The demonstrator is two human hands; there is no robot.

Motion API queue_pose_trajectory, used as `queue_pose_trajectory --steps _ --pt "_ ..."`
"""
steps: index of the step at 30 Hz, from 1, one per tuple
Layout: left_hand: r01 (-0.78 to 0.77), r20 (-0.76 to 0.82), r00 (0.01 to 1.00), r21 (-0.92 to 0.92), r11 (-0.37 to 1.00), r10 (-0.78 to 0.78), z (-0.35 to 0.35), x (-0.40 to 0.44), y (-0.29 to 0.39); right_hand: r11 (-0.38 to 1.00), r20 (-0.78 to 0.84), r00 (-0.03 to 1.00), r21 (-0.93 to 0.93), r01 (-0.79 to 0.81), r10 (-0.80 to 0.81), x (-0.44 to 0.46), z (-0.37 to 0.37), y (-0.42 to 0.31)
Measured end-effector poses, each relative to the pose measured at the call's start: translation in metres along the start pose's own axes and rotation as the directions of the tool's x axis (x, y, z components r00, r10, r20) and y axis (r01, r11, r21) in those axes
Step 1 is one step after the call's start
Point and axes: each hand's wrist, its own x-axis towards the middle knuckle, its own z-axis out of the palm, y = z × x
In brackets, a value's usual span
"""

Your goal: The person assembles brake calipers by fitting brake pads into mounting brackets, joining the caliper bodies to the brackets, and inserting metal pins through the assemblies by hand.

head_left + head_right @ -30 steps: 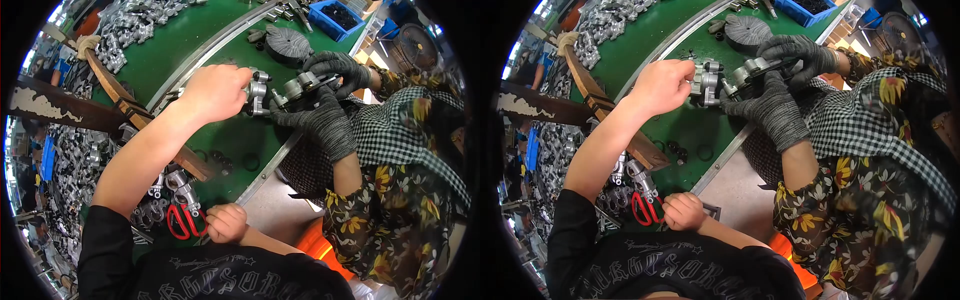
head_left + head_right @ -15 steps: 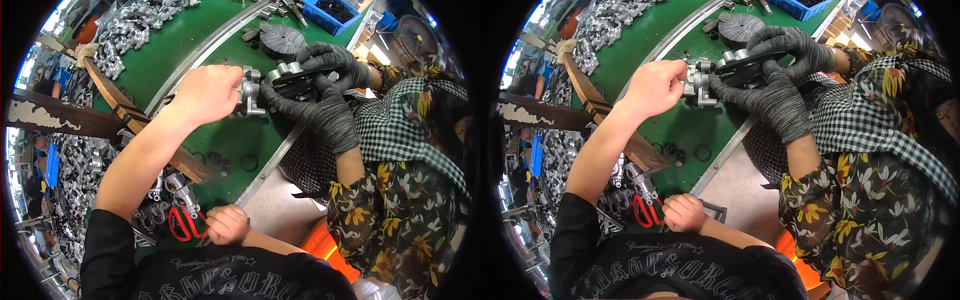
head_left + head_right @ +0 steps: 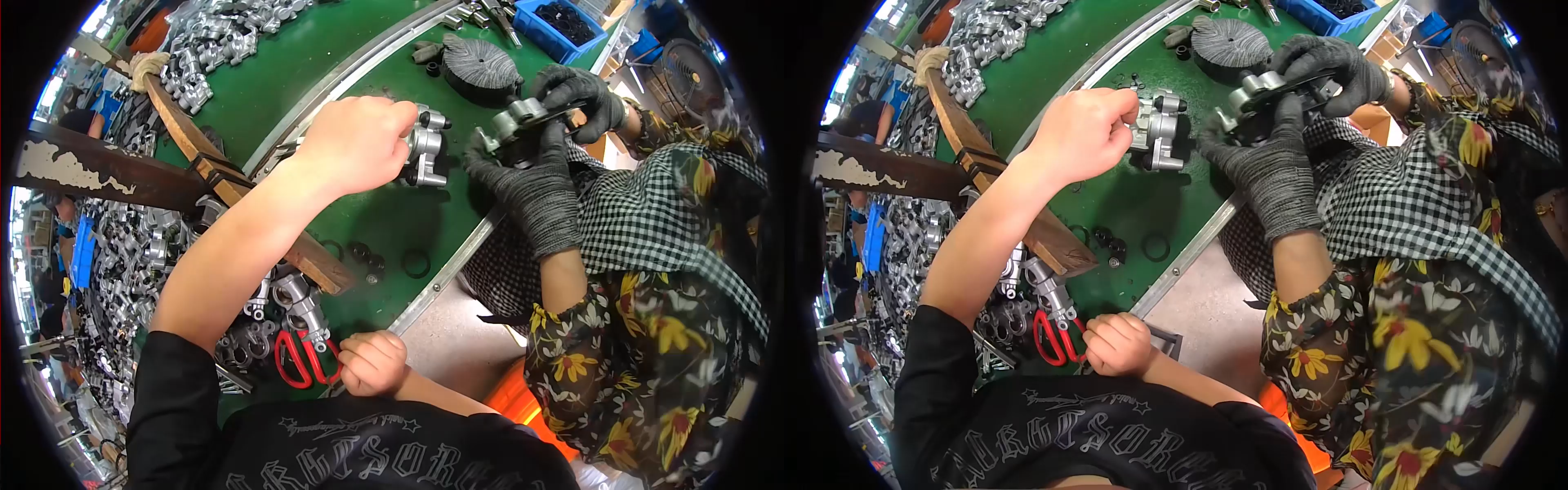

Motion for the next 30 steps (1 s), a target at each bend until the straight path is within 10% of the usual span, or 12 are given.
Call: queue_pose_trajectory --steps 16,21,23,30 --pt "0.040 0.018 0.999 -0.015 0.999 -0.040 0.001 0.001 -0.001 0.995 -0.081 0.992 0.042 -0.092 0.096 0.043 -0.033 0.013" --pt "0.038 0.040 0.998 -0.011 0.999 -0.038 -0.004 0.001 0.001 0.987 -0.346 0.936 -0.117 -0.113 0.066 0.082 -0.066 0.027" --pt "0.036 0.036 0.999 -0.014 0.999 -0.035 -0.002 0.001 0.000 0.951 -0.527 0.802 0.037 -0.308 0.281 0.108 -0.081 0.026" --pt "0.045 0.109 0.993 -0.048 0.998 -0.040 -0.008 0.001 -0.001 0.887 -0.383 0.837 -0.087 -0.454 0.391 0.154 -0.073 0.052"
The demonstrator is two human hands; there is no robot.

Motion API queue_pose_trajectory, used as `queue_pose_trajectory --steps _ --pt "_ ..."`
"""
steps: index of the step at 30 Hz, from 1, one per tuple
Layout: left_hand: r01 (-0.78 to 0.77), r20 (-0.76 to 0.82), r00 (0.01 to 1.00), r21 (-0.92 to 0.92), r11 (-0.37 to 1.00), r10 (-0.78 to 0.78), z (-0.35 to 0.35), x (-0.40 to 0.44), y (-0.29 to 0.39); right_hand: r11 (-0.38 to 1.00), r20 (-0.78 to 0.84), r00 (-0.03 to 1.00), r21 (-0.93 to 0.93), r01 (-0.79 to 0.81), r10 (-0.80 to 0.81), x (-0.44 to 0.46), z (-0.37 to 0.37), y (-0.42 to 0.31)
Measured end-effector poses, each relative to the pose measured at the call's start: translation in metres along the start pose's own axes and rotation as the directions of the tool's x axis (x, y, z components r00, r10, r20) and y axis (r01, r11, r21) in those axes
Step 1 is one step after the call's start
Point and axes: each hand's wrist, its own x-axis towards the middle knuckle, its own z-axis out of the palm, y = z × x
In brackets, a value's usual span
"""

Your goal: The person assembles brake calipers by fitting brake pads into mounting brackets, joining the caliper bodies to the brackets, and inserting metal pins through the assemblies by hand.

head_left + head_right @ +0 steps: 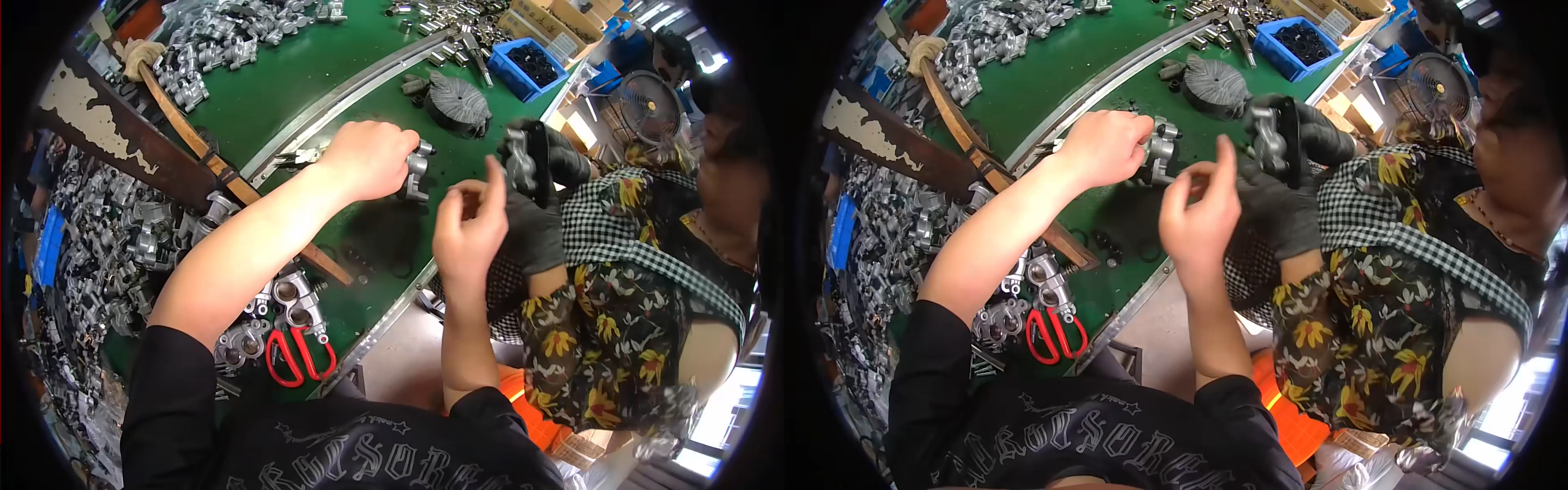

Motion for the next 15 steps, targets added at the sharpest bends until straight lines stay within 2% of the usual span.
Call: queue_pose_trajectory --steps 4,8,15 --pt "-0.004 -0.026 1.000 -0.023 1.000 0.004 0.002 0.002 0.001 0.997 0.075 0.997 -0.063 0.032 -0.027 -0.030 0.017 0.008" --pt "-0.007 -0.044 0.999 -0.017 1.000 0.006 0.002 0.000 0.001 0.997 0.107 0.992 -0.040 0.064 -0.060 -0.050 0.020 0.022" --pt "0.004 -0.009 1.000 -0.026 1.000 -0.004 0.000 0.001 0.001 0.999 0.171 0.985 -0.037 0.027 -0.020 -0.067 0.023 0.031"
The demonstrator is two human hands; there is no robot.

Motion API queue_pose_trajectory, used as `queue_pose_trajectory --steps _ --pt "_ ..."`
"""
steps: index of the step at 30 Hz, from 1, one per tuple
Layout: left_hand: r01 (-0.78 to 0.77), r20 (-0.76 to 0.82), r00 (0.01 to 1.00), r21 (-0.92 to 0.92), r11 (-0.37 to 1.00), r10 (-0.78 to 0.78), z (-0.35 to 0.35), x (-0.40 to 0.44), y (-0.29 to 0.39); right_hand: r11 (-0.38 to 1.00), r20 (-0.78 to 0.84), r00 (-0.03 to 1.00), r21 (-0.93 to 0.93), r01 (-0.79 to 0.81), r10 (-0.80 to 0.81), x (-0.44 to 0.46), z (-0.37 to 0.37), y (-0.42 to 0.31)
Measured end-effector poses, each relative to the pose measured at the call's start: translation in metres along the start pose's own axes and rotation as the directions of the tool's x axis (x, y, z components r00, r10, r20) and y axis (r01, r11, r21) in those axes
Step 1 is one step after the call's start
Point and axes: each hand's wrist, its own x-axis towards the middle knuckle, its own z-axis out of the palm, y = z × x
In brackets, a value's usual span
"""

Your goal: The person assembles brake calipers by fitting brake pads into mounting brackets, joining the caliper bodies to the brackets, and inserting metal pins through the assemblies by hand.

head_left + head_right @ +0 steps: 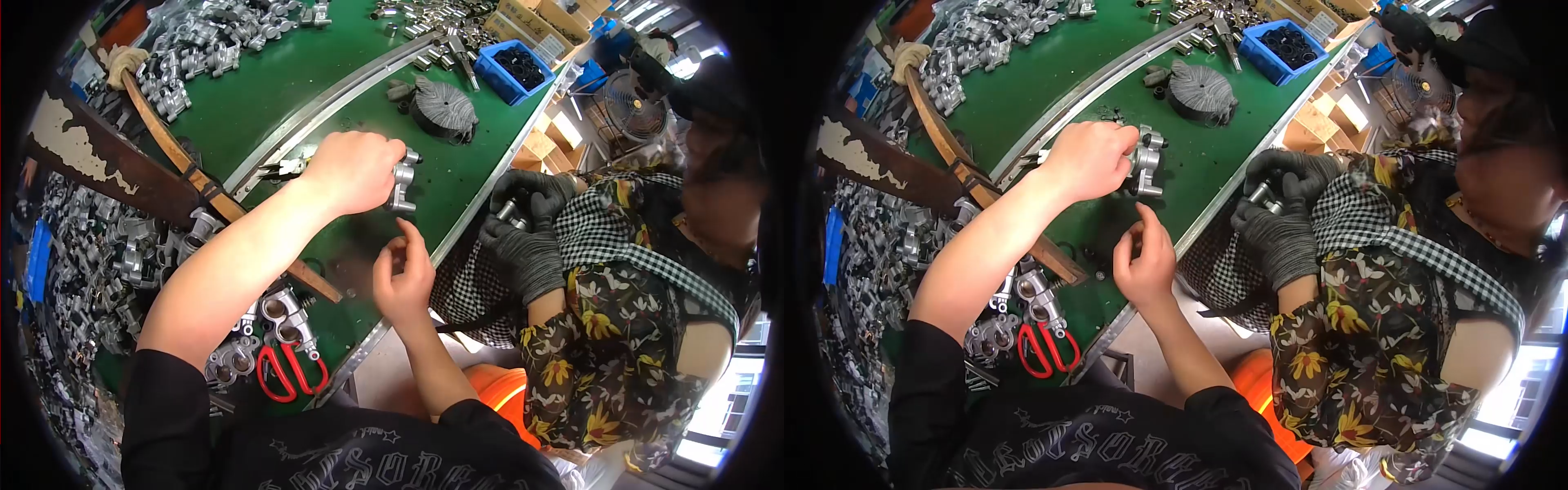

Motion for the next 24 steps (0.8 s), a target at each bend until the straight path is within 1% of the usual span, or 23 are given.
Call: queue_pose_trajectory --steps 7,10,12,13,15,18,24 --pt "-0.012 -0.017 1.000 0.015 1.000 0.012 0.0025 0.0010 -0.0019 1.000 0.031 0.999 -0.016 -0.022 0.022 0.0016 -0.0033 0.0052" --pt "-0.009 -0.111 0.994 -0.008 1.000 0.008 0.0082 0.0016 -0.0036 0.997 0.045 0.999 -0.082 -0.002 0.005 0.0032 -0.0013 0.0031" --pt "-0.008 -0.113 0.994 0.000 1.000 0.008 0.0086 0.0013 -0.0037 0.988 0.063 0.998 -0.148 0.039 -0.030 0.0053 0.0000 0.0031" --pt "-0.011 -0.113 0.994 0.004 1.000 0.011 0.0088 0.0014 -0.0040 0.987 0.068 0.998 -0.157 0.022 -0.012 0.0060 0.0000 0.0015" --pt "-0.018 -0.128 0.992 0.012 1.000 0.019 0.0095 0.0011 -0.0041 0.988 0.076 0.997 -0.157 0.004 0.008 0.0066 -0.0001 0.0015" --pt "0.002 -0.091 0.996 -0.005 1.000 -0.002 0.0076 0.0017 -0.0032 0.986 0.079 0.997 -0.167 -0.001 0.014 0.0074 -0.0003 0.0020" --pt "0.015 -0.096 0.995 0.004 1.000 -0.015 0.0067 0.0018 -0.0018 0.985 0.109 0.993 -0.168 -0.028 0.047 0.0082 -0.0003 0.0022"
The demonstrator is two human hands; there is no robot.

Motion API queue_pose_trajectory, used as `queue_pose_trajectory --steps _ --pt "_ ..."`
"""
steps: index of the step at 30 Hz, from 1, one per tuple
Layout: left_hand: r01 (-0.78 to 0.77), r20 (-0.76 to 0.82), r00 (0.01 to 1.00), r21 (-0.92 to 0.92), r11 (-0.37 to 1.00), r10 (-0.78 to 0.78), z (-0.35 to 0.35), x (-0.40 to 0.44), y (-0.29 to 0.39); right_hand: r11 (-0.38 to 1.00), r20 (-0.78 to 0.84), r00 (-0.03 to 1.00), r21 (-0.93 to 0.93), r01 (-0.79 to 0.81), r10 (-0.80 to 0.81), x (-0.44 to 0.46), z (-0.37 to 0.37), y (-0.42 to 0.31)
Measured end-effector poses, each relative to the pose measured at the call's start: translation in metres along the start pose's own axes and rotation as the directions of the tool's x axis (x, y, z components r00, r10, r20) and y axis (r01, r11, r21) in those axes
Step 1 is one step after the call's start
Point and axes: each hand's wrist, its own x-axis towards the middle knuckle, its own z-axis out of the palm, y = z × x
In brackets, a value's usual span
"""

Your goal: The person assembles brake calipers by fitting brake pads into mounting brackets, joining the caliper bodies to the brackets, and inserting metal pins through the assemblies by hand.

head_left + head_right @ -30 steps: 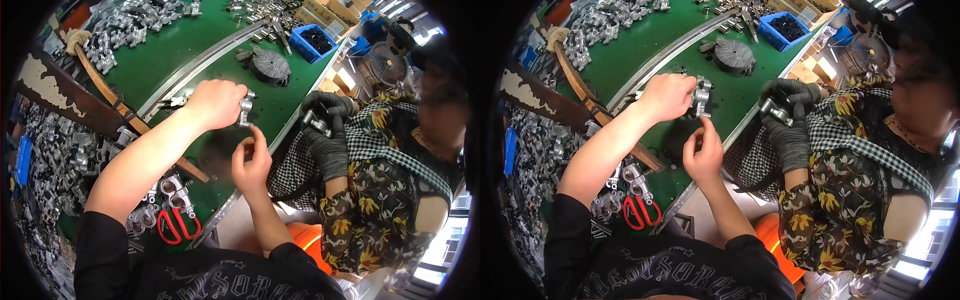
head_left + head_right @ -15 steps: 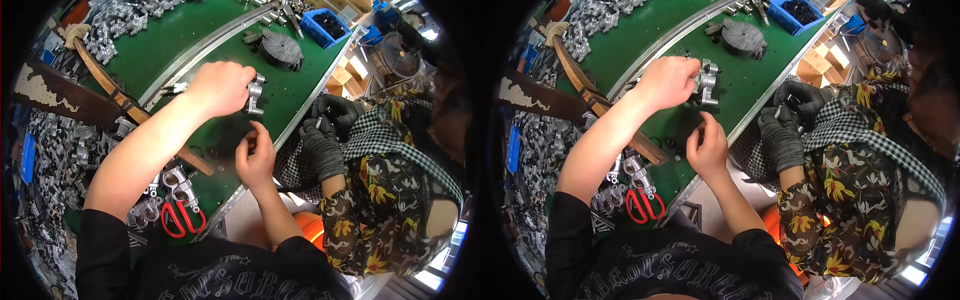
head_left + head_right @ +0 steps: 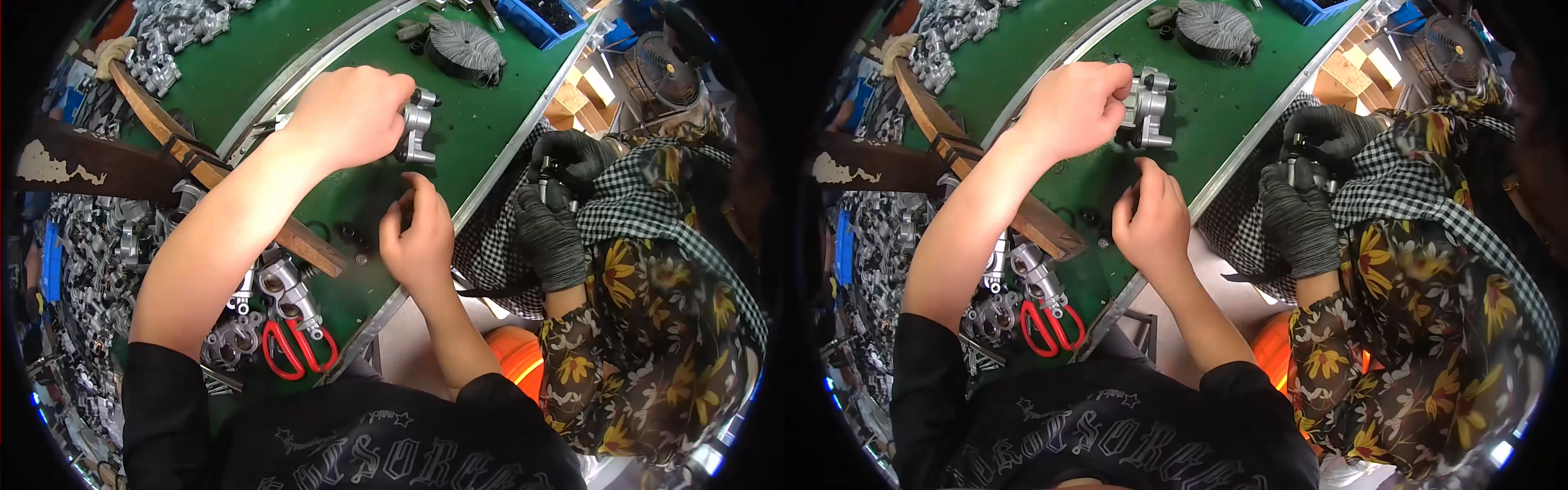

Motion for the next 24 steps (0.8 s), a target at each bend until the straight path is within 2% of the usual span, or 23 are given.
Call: queue_pose_trajectory --steps 18,24 --pt "-0.068 -0.068 0.995 -0.005 0.998 0.068 0.0054 -0.0013 -0.0046 1.000 0.010 1.000 0.006 -0.011 0.011 0.0005 0.0010 0.0014" --pt "-0.046 -0.035 0.998 0.014 0.999 0.047 0.0047 -0.0004 -0.0031 1.000 0.015 1.000 0.018 -0.020 0.019 0.0009 0.0011 0.0021"
